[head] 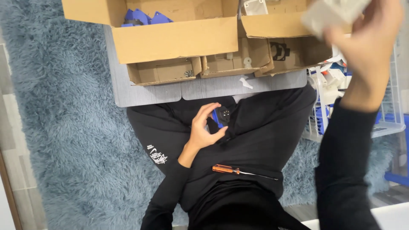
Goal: The person is using a screwdriver to work on small blue battery components, loosening or tightening screws and handling the parts.
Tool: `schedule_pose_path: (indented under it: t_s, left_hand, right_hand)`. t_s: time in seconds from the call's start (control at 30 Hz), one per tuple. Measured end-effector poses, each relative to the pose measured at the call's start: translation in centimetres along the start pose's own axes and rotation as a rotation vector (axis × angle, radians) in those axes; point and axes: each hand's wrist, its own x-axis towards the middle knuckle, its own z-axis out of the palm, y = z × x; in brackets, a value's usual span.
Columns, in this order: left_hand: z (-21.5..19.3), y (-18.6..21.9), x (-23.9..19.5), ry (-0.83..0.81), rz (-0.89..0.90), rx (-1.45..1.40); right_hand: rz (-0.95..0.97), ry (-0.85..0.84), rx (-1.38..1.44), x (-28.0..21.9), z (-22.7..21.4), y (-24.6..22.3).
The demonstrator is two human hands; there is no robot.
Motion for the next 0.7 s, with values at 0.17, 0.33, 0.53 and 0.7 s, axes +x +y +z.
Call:
schedule_pose_path:
  t_s: [0.17, 0.33, 0.53, 0.7]
  left_hand:
    - [-1.1, 1.4, -0.8, -0.049, -0.141, -0.251]
    - [-2.5, 4.0, -0.4, -0.044, -0.204, -0.661]
    - [-1.7, 5.5, 0.3, 0.129, -0.17, -0.492]
    - [0.6, 8.0, 1.8, 0.224, -0.107, -0.186]
  right_hand:
    - [0.259, 0.198, 0.176, -6.4, 3.5, -2.9]
    - [0.46, 0.327, 0.706, -12.4, 8.8, -2.6]
    - [0.316, 0.381, 0.239, -10.7, 15.3, -5.8]
    - [0.131, 0.33, -0.035, -11.5, 17.3, -4.5]
